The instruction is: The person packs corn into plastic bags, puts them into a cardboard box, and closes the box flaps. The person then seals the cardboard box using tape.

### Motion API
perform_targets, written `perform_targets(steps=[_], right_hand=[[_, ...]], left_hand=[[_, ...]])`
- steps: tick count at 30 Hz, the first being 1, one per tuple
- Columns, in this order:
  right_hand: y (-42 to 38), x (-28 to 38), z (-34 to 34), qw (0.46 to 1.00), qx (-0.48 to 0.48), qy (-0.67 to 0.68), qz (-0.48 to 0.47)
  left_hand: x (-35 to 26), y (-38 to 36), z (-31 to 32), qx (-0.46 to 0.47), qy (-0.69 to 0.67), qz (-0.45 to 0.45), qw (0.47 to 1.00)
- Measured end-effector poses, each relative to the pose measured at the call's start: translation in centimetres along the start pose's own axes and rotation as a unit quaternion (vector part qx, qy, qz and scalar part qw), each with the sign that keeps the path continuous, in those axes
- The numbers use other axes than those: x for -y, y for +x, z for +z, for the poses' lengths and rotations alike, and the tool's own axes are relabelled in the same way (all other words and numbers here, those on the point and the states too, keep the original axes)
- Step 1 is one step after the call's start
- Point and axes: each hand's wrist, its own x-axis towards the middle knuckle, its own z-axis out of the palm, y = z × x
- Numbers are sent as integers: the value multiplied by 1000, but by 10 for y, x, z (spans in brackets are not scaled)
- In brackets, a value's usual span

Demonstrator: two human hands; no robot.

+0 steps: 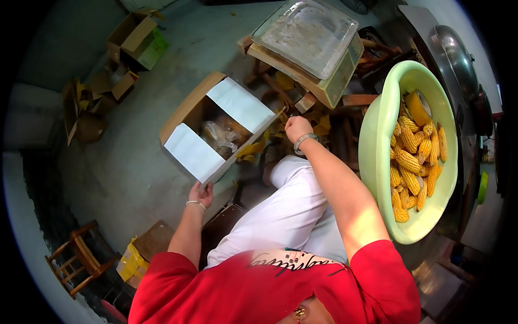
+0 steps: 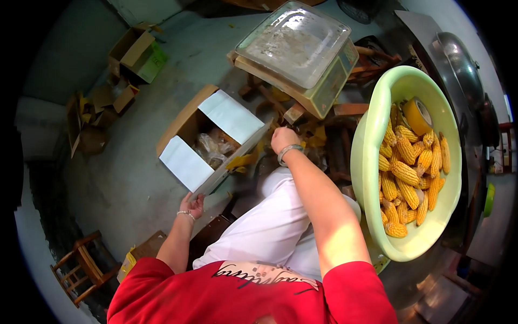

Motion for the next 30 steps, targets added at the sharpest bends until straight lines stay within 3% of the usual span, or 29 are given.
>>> perform_targets(steps=[4,7,8,14,17,21,26,30], right_hand=[[-2,11,10,977,200,-13,-67],[-5,25,25,949,254,-79,-168],[-7,43,18,922,311,-152,-172],[-4,59,37,898,312,-193,-243],[1,68,44,891,328,-205,-236],[4,85,55,885,335,-213,-242],[10,104,57,863,359,-259,-242],[22,94,72,850,383,-278,-232]], left_hand=[[14,-18,3,-5,-6,40,999],[17,-26,5,13,-2,68,998],[16,-28,5,26,4,79,997],[17,-39,26,-19,-135,90,987],[26,-36,32,-8,-101,107,989],[18,-42,47,8,155,227,962],[7,-32,70,1,365,313,877],[-6,-3,71,-40,384,298,873]])
